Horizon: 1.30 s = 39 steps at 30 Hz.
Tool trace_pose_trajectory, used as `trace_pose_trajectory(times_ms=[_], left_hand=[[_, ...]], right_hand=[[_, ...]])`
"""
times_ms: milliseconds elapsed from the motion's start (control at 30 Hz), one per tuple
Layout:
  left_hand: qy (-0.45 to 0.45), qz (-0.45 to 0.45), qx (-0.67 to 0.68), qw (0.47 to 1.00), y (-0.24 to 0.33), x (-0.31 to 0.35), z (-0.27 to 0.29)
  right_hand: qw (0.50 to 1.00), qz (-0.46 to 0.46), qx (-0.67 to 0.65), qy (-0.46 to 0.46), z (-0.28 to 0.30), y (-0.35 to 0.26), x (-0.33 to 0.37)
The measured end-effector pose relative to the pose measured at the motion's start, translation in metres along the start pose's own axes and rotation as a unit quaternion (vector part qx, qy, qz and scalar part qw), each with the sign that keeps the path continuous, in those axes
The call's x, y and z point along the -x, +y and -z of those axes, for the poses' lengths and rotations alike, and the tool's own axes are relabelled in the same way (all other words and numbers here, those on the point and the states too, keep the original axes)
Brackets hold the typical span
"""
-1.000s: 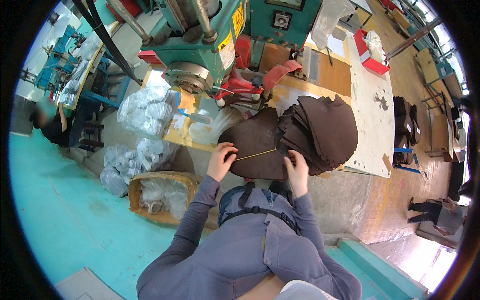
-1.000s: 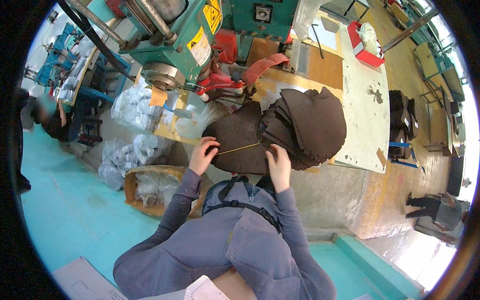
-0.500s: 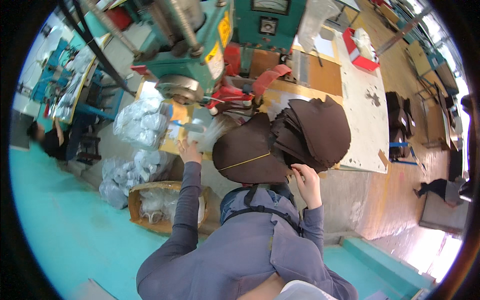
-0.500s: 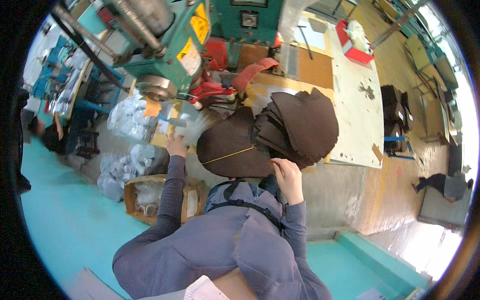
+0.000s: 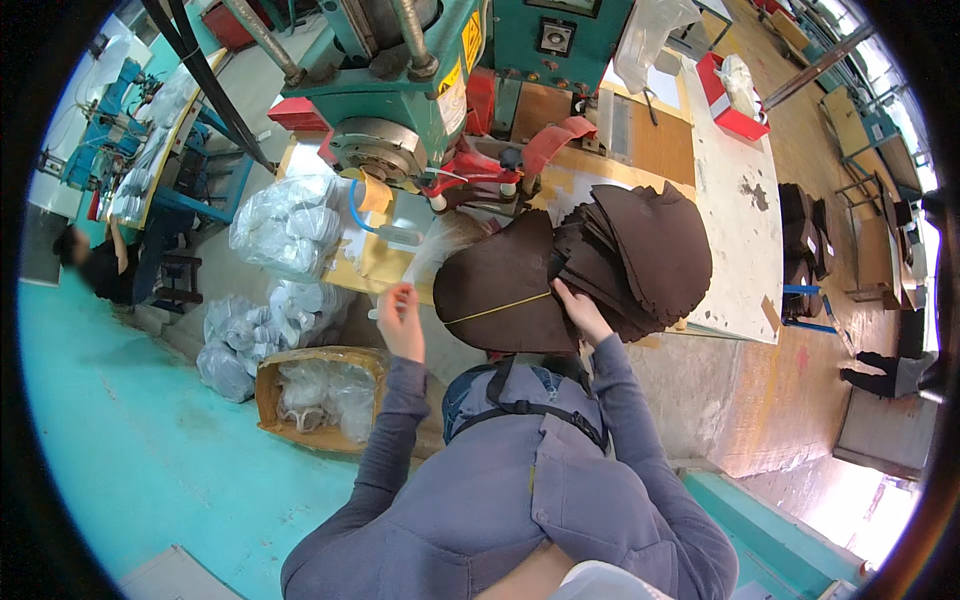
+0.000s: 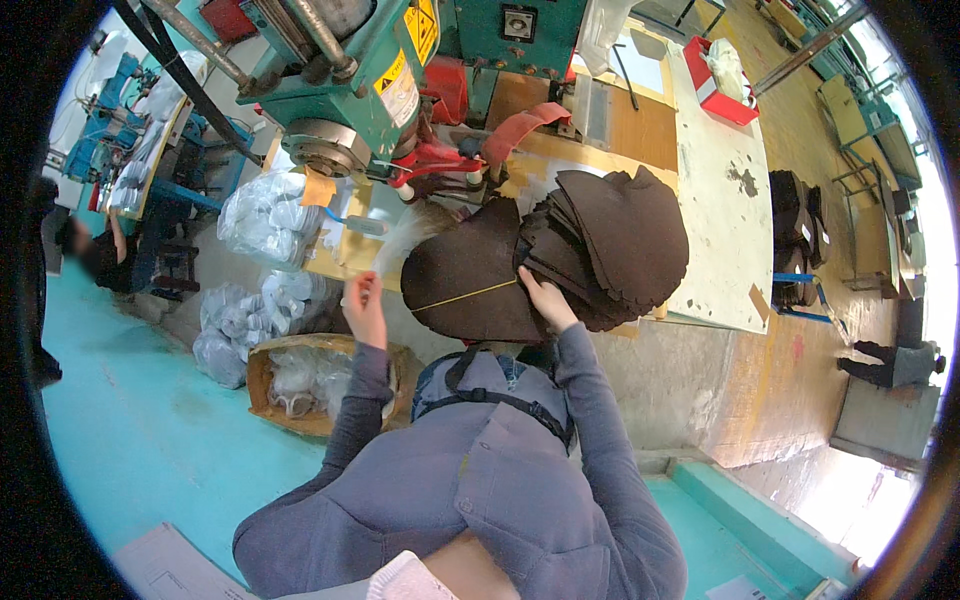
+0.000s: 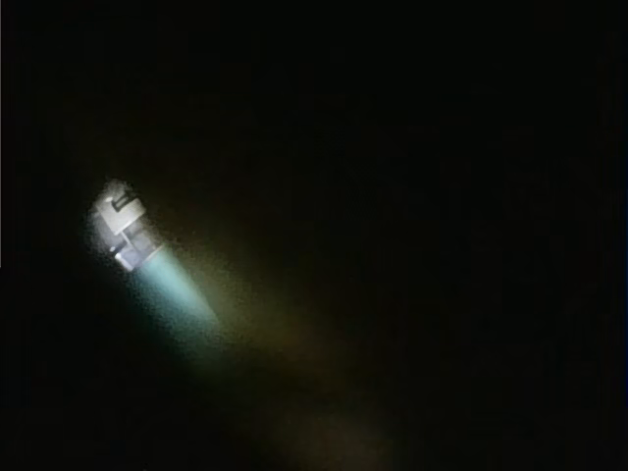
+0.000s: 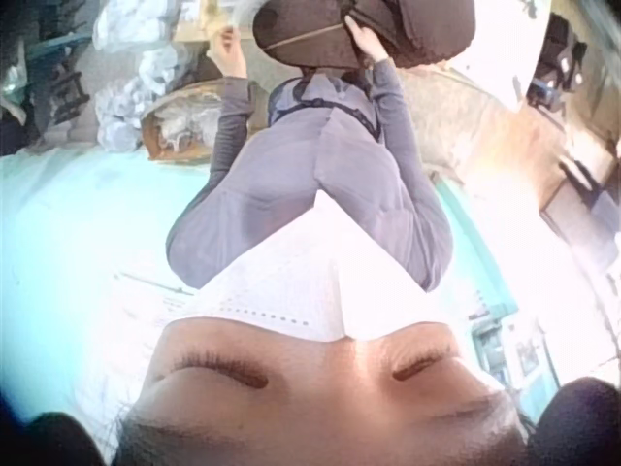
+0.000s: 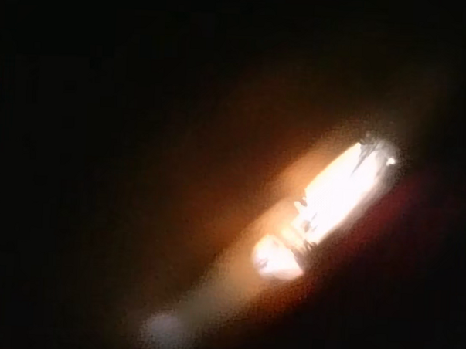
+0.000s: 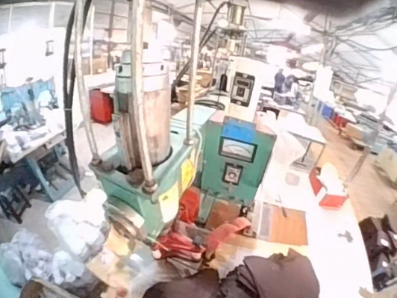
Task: The person stacks brown leather pieces on a workbench, then walks to a nearby table to pick up a white sheet and a plastic bag. They return to the workbench, pick up the leather stack, and secure it with a yellow rubber band.
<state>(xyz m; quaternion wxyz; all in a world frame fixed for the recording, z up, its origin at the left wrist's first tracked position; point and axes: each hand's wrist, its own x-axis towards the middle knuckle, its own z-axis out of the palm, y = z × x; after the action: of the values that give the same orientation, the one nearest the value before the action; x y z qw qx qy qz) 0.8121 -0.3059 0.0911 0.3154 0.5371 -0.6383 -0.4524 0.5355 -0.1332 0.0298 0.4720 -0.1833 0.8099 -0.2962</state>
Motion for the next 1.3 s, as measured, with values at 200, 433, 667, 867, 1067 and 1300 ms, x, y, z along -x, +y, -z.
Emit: trace_pose_trajectory(times_ms=[200,433,667,867,1067,1300], left_hand=[[-0.074,0.384,0.277,0.878,-0.058,0.016,-0.041],[-0.214,0.441,0.383,0.783,-0.037,-0.019,-0.051],[-0.162,0.396,0.466,0.775,-0.068,-0.009,-0.048],[-0.117,0.327,0.525,0.777,-0.099,0.026,-0.018],[-0.102,0.296,0.565,0.763,-0.122,0.036,0.023],[-0.077,0.309,0.541,0.778,-0.099,0.035,0.036]], right_hand=[[0.968,-0.035,-0.167,-0.184,0.003,-0.044,0.013],[0.972,-0.021,-0.122,-0.202,-0.007,-0.051,-0.007],[0.994,0.02,0.077,-0.07,-0.031,-0.073,0.025],[0.929,0.231,0.222,0.186,-0.074,-0.107,0.092],[0.93,0.283,0.207,0.11,-0.086,-0.136,0.112],[0.968,0.197,0.158,0.006,-0.093,-0.128,0.087]])
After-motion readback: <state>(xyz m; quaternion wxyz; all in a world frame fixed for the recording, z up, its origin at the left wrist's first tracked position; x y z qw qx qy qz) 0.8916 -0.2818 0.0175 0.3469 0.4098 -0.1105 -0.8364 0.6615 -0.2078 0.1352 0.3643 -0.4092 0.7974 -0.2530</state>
